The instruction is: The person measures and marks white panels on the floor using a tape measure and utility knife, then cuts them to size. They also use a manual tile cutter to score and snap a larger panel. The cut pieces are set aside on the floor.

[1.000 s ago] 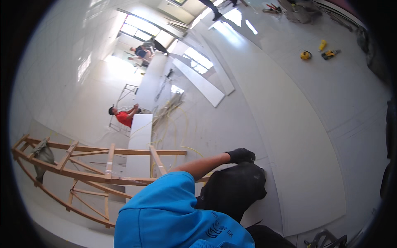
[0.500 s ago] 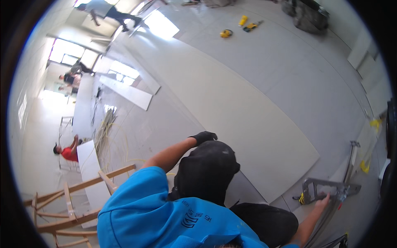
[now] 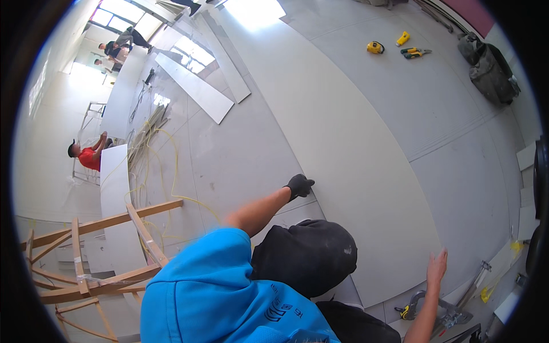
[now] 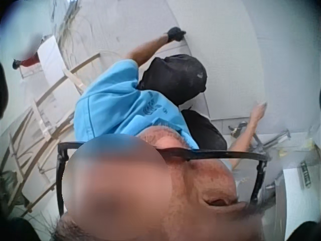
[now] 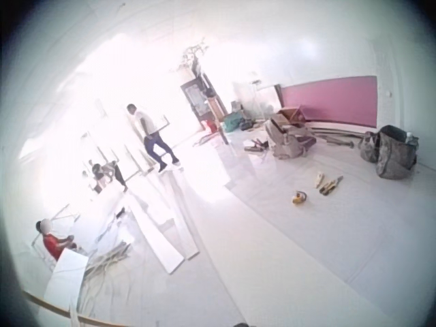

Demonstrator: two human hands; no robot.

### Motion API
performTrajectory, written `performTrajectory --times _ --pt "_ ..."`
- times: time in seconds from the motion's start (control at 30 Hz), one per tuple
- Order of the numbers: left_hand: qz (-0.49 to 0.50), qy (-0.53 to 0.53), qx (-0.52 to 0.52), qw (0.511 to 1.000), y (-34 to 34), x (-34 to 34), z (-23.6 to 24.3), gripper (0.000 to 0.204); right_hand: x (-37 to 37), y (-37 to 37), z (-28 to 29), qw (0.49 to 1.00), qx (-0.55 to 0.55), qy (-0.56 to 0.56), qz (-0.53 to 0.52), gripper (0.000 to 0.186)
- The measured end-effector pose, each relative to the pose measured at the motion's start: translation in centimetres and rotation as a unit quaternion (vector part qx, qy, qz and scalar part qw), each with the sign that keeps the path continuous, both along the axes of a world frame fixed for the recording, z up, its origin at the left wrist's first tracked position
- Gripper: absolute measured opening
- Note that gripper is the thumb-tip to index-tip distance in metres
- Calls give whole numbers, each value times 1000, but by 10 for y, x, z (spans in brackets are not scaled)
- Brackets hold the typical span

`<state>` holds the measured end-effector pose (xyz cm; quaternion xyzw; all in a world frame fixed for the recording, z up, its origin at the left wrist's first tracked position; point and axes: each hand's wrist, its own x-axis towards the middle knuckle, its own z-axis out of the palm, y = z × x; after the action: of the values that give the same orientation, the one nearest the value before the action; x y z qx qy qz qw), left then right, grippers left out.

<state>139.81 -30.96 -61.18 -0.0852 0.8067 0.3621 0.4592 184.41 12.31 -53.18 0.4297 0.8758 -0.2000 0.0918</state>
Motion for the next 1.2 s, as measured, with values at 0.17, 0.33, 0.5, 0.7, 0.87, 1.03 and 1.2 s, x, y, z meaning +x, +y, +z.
performTrajectory --times 0.17,0.33,0.5,0.7,0.87,1.03,1.2 --pt "95 -56 51 993 20 11 7 30 -97 17 -60 995 60 -68 31 64" --pt "193 -202 180 943 -19 35 -25 28 -117 -10 -77 978 164 -113 60 63" --pt "154 -160 101 970 16 32 18 30 -127 9 -61 977 145 -146 62 57" --pt "64 -50 33 996 24 31 15 38 -128 59 -67 996 58 -54 41 53" --pt "93 -5 37 995 22 41 11 42 -142 58 3 989 -122 -16 76 49" --pt "132 14 63 989 28 37 43 50 -154 42 77 988 -138 55 31 50" --pt "311 10 187 932 31 37 31 48 -150 40 109 975 -213 68 13 37"
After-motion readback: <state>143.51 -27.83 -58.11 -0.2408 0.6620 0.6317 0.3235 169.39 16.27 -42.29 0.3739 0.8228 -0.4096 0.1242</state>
